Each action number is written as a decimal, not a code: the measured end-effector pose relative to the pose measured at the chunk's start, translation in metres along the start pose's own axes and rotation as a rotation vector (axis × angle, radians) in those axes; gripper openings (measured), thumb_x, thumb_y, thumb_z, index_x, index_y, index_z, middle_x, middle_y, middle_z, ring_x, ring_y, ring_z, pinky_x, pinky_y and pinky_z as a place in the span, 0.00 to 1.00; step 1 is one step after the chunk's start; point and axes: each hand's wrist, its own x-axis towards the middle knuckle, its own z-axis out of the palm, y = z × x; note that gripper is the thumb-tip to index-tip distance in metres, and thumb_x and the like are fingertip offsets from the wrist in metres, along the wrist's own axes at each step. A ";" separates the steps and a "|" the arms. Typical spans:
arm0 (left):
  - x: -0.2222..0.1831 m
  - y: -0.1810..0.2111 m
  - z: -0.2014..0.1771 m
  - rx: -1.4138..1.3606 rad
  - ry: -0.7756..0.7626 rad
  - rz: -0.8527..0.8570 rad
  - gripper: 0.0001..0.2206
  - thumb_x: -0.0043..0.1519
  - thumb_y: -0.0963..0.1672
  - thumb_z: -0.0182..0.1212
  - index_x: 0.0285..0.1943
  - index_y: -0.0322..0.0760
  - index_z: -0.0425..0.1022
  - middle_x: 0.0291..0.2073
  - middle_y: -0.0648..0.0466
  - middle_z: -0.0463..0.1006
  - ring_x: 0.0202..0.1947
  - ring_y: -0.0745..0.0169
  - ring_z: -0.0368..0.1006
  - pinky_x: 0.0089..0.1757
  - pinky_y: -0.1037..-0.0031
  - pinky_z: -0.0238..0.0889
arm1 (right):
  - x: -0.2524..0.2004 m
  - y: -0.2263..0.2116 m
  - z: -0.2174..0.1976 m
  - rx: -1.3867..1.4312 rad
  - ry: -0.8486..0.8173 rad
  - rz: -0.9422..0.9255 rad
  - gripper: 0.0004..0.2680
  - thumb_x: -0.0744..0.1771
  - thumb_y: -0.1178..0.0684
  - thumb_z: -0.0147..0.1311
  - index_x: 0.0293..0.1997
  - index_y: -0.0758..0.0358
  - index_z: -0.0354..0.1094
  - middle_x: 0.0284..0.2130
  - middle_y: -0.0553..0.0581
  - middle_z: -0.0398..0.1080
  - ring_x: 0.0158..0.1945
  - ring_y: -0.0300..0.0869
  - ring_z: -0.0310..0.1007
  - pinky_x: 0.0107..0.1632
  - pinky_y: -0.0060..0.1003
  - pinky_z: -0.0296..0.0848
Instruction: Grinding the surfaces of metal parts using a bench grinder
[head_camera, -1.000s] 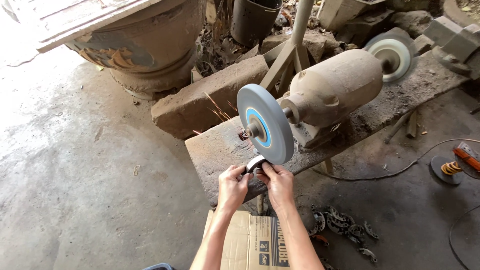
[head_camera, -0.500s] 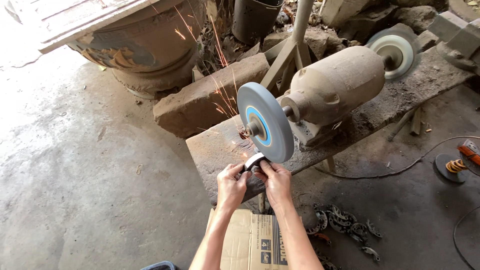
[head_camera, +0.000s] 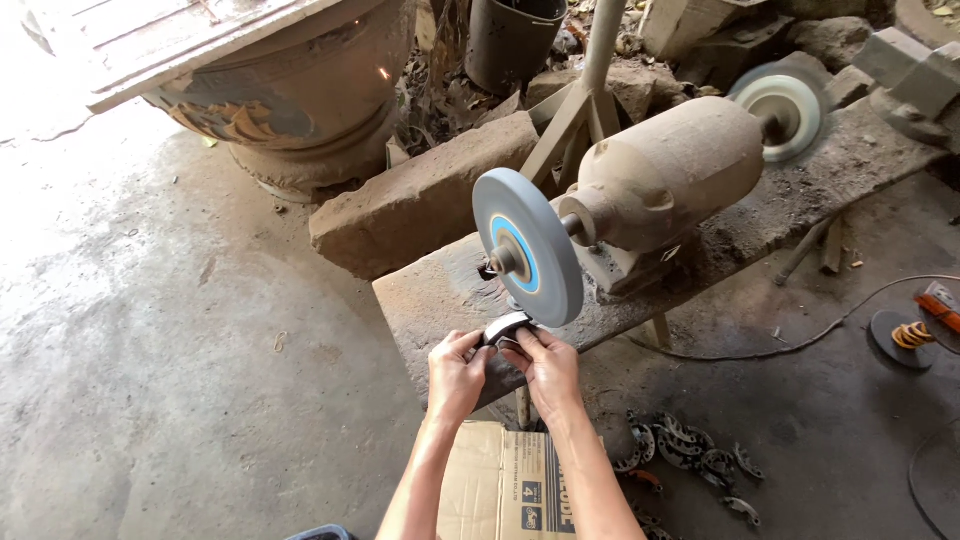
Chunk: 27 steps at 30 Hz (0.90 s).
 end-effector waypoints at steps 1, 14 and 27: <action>0.000 0.006 0.003 -0.003 -0.002 0.003 0.10 0.52 0.39 0.73 0.41 0.42 0.87 0.28 0.52 0.80 0.24 0.65 0.72 0.31 0.75 0.68 | -0.003 -0.006 0.001 -0.001 0.002 -0.004 0.07 0.66 0.58 0.62 0.45 0.72 0.74 0.36 0.71 0.79 0.36 0.54 0.82 0.41 0.42 0.85; 0.003 0.013 0.013 0.002 -0.017 0.066 0.05 0.53 0.39 0.71 0.37 0.40 0.85 0.27 0.50 0.78 0.23 0.59 0.73 0.30 0.73 0.67 | 0.006 -0.002 -0.008 -0.013 0.063 -0.105 0.05 0.65 0.60 0.63 0.40 0.73 0.75 0.32 0.70 0.79 0.33 0.52 0.82 0.39 0.40 0.85; -0.006 0.014 -0.002 0.041 -0.018 0.158 0.07 0.56 0.38 0.69 0.42 0.35 0.81 0.33 0.46 0.79 0.32 0.43 0.77 0.37 0.65 0.71 | -0.011 -0.005 -0.003 0.051 -0.006 -0.023 0.08 0.65 0.60 0.63 0.46 0.73 0.74 0.38 0.71 0.78 0.41 0.57 0.82 0.48 0.47 0.83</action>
